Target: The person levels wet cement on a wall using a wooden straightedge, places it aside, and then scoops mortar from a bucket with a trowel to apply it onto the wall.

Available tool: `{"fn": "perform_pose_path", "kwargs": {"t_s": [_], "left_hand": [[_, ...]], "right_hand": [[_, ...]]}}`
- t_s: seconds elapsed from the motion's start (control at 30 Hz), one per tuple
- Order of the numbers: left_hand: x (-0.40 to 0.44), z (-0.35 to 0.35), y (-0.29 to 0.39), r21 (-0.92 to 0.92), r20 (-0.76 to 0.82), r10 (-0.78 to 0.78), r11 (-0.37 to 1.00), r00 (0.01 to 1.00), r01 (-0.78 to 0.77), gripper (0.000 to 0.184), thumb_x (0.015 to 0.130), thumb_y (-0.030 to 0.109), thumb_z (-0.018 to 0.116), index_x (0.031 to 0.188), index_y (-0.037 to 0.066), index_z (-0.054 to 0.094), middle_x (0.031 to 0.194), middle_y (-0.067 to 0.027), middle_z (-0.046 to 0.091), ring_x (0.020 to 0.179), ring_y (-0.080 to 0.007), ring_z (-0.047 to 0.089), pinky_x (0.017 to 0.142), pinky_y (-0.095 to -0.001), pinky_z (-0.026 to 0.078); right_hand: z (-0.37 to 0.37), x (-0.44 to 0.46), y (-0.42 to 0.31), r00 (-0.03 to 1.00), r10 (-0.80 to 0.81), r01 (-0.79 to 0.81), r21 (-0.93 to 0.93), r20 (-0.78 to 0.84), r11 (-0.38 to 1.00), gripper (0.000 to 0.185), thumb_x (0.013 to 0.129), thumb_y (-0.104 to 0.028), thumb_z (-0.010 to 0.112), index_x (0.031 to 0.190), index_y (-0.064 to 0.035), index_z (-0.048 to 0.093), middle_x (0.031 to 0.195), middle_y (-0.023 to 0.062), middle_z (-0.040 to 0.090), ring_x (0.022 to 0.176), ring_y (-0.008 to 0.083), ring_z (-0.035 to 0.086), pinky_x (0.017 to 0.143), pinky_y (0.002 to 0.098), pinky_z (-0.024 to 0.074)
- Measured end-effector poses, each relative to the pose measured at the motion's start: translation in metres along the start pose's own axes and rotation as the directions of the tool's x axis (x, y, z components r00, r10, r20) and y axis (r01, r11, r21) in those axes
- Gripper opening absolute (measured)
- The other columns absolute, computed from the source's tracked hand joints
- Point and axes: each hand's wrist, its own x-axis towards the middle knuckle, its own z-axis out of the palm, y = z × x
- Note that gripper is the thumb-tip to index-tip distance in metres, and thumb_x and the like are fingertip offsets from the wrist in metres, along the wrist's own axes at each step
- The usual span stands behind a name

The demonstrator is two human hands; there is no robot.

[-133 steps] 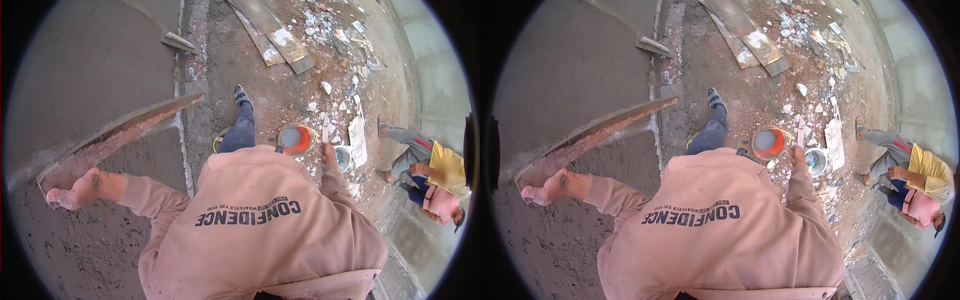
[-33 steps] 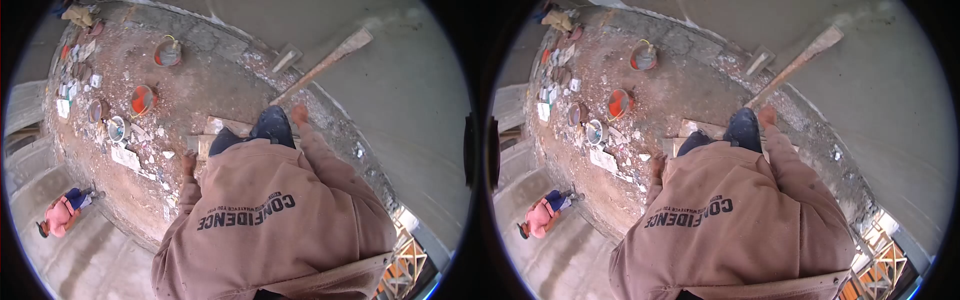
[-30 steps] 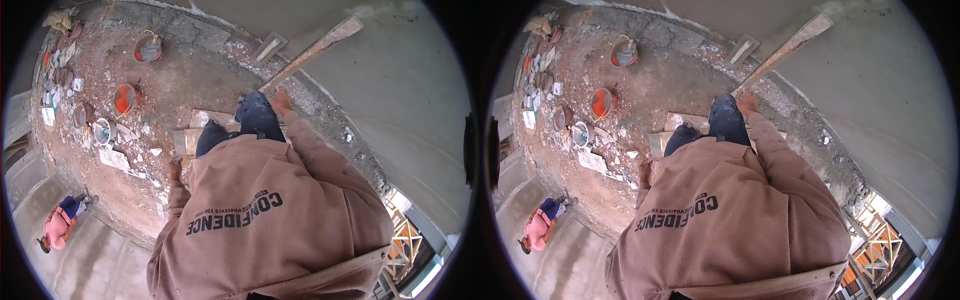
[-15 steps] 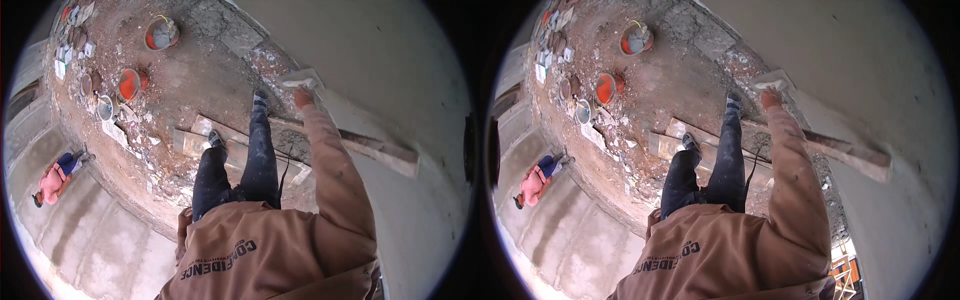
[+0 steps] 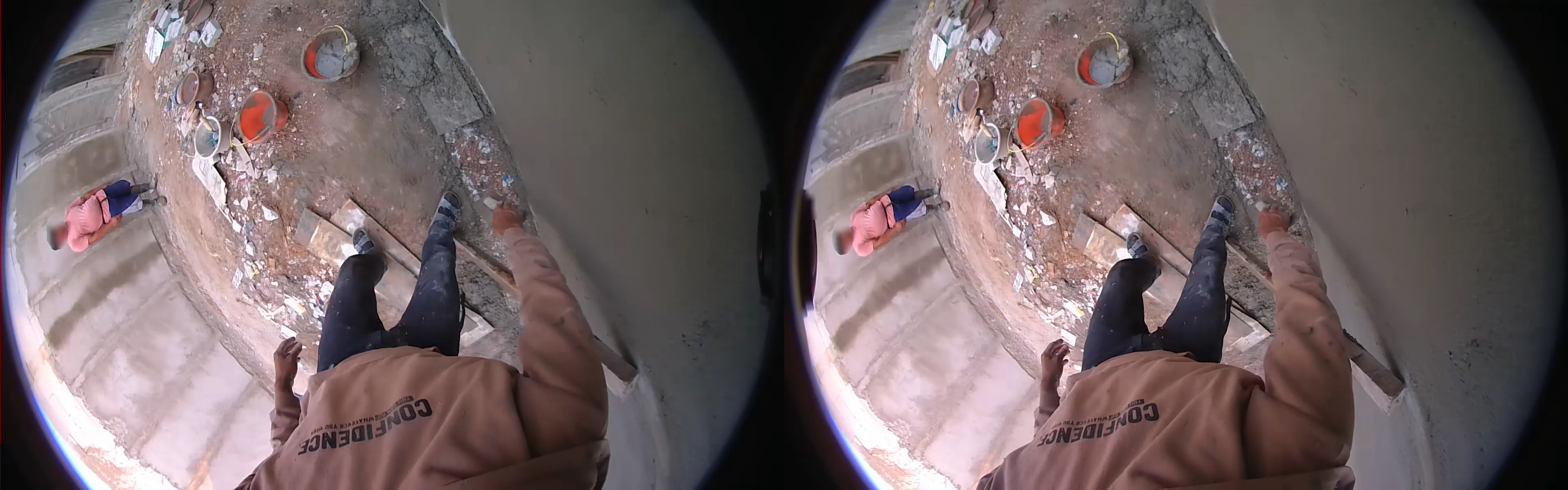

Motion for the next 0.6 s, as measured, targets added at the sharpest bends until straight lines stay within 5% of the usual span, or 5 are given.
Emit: {"fn": "perform_pose_path", "kwargs": {"t_s": [0.13, 0.17, 0.33, 0.5, 0.6], "left_hand": [[-0.002, 0.011, -0.031, -0.092, 0.000, 0.005, 0.996, 1.000, -0.005, 0.045, 0.089, 0.023, 0.067, 0.126, -0.002, 0.058, 0.109, -0.0129, 0.068, 0.093, -0.0182, 0.065, 0.072, -0.0313, 0.052], [0.001, 0.016, -0.045, -0.100, 0.002, 0.106, 0.989, 0.994, -0.105, 0.043, 0.089, 0.023, 0.067, 0.123, -0.002, 0.060, 0.103, -0.0120, 0.069, 0.088, -0.0167, 0.065, 0.069, -0.0301, 0.052], [0.044, 0.059, -0.096, -0.243, 0.067, 0.104, 0.966, 0.992, -0.084, 0.041, 0.088, 0.019, 0.069, 0.121, -0.003, 0.061, 0.101, -0.0120, 0.070, 0.086, -0.0161, 0.065, 0.070, -0.0292, 0.051], [0.111, 0.064, -0.080, -0.226, 0.137, 0.104, 0.971, 0.985, -0.071, 0.040, 0.088, 0.017, 0.068, 0.122, -0.004, 0.061, 0.102, -0.0129, 0.071, 0.088, -0.0174, 0.066, 0.074, -0.0298, 0.052], [0.159, 0.032, -0.053, -0.232, 0.149, 0.122, 0.969, 0.981, -0.085, 0.040, 0.088, 0.015, 0.068, 0.122, -0.005, 0.060, 0.102, -0.0134, 0.071, 0.089, -0.0182, 0.067, 0.077, -0.0302, 0.053]], "right_hand": [[-0.060, -0.033, -0.077, 1.000, 0.013, -0.010, 0.269, -0.009, 0.963, 0.035, 0.086, -0.030, 0.056, 0.107, -0.0063, 0.070, 0.117, 0.0202, 0.066, 0.113, 0.0368, 0.061, 0.096, 0.0471, 0.0479], [-0.073, -0.041, -0.096, 0.999, 0.024, -0.013, 0.301, -0.036, 0.954, 0.038, 0.082, -0.035, 0.061, 0.106, -0.0071, 0.071, 0.117, 0.0201, 0.066, 0.113, 0.0362, 0.061, 0.095, 0.0464, 0.0491], [-0.138, -0.059, -0.160, 0.984, -0.041, -0.021, 0.349, 0.171, 0.937, 0.051, 0.079, -0.043, 0.068, 0.109, -0.0011, 0.069, 0.117, 0.0227, 0.065, 0.112, 0.0383, 0.061, 0.094, 0.0452, 0.0488], [-0.162, -0.018, -0.183, 0.993, -0.110, 0.117, 0.323, -0.041, 0.939, 0.062, 0.079, -0.044, 0.067, 0.112, 0.0085, 0.064, 0.119, 0.0284, 0.062, 0.114, 0.0394, 0.060, 0.092, 0.0446, 0.0480], [-0.214, -0.009, -0.207, 1.000, -0.007, 0.012, 0.394, -0.014, 0.919, 0.060, 0.081, -0.044, 0.065, 0.112, 0.0072, 0.064, 0.120, 0.0276, 0.062, 0.115, 0.0396, 0.059, 0.094, 0.0448, 0.0470]]}}
